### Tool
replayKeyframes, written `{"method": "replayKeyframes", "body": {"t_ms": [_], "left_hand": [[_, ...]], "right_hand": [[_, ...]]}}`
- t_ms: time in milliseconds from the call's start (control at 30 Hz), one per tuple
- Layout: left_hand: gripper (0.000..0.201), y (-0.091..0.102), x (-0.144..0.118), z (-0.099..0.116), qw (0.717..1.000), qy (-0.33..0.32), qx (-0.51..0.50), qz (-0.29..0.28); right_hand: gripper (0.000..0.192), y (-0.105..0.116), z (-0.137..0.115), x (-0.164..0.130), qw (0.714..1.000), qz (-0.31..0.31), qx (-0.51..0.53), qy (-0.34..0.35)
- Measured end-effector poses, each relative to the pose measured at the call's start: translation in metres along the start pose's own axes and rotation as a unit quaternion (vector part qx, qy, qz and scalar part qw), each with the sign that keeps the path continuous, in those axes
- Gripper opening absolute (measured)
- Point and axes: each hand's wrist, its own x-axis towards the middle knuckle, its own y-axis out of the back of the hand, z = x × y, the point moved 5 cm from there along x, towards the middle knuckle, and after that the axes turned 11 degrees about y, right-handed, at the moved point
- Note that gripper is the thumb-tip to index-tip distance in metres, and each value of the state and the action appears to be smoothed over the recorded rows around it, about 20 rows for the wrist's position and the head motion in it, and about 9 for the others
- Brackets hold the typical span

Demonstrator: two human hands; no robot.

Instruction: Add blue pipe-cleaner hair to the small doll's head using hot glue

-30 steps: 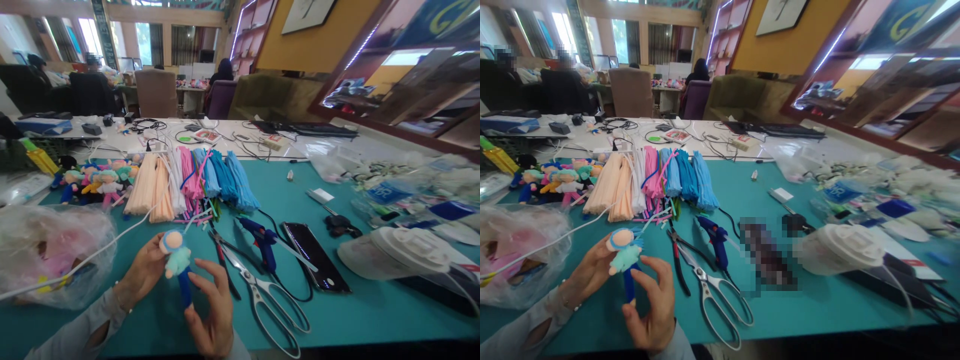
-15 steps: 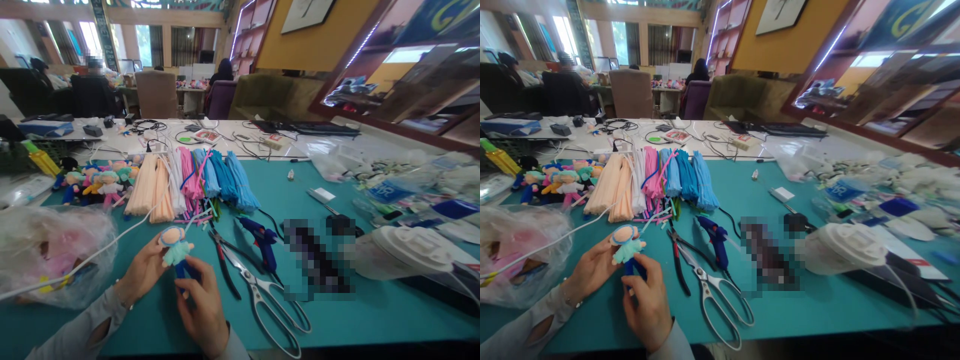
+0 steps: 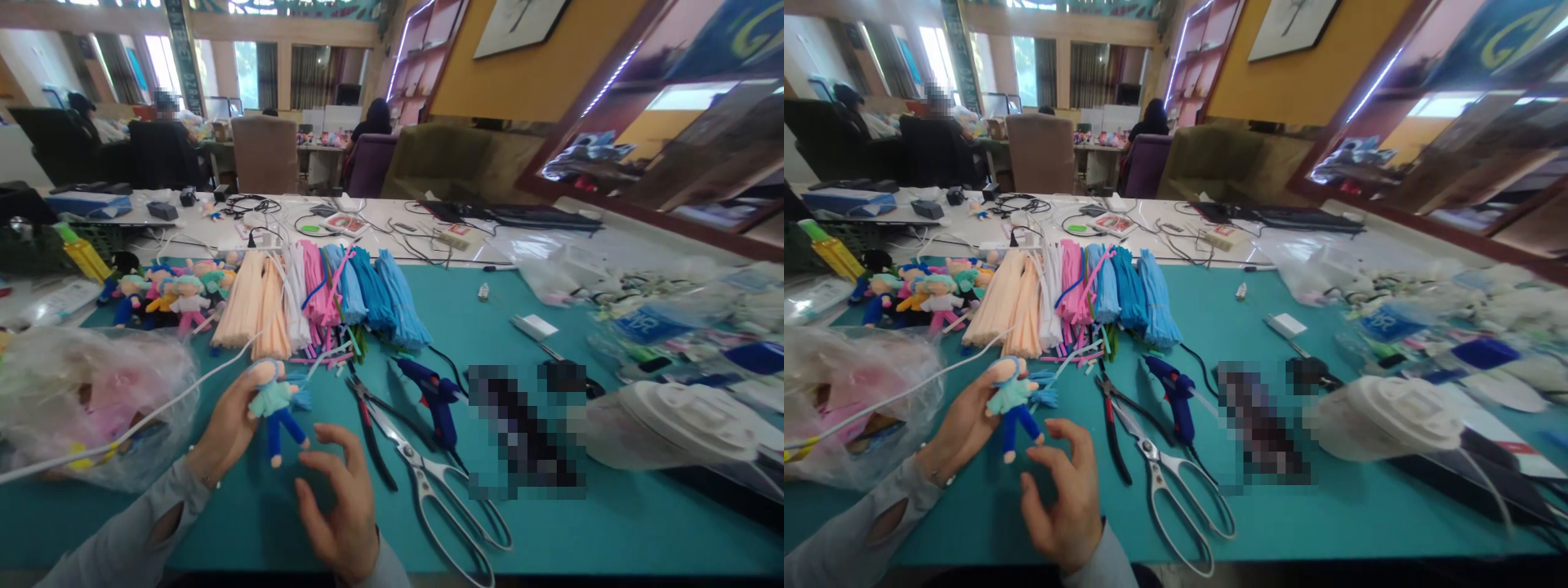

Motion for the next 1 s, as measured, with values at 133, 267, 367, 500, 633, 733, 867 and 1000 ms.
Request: {"method": "replayKeyframes", "body": {"t_ms": [133,267,367,500,633,733,867,1000], "left_hand": [[0.019,0.017,0.007,0.010,0.995,-0.026,-0.060,0.069],[0.018,0.025,0.011,0.010,0.992,-0.043,-0.069,0.092],[0.018,0.025,0.010,0.010,0.993,-0.044,-0.058,0.095],[0.015,0.022,0.006,0.013,0.993,-0.047,-0.052,0.099],[0.015,0.020,0.004,0.015,0.994,-0.045,-0.047,0.091],[0.014,0.020,0.004,0.014,0.993,-0.042,-0.050,0.098],[0.016,0.020,0.005,0.012,0.993,-0.029,-0.054,0.103],[0.015,0.019,0.006,0.012,0.993,-0.030,-0.054,0.101]], "right_hand": [[0.019,0.013,0.002,0.002,0.998,0.060,0.009,-0.029],[0.017,0.013,0.003,0.001,0.997,0.063,0.019,-0.040],[0.014,0.012,0.005,0.002,0.997,0.054,0.013,-0.047],[0.014,0.011,0.014,0.011,0.997,0.007,-0.023,-0.067],[0.016,0.006,0.028,0.027,0.991,-0.069,-0.084,-0.079],[0.022,-0.006,0.040,0.037,0.976,-0.131,-0.147,-0.089],[0.020,-0.026,0.051,0.046,0.953,-0.196,-0.207,-0.100],[0.012,-0.033,0.060,0.056,0.934,-0.240,-0.238,-0.116]]}}
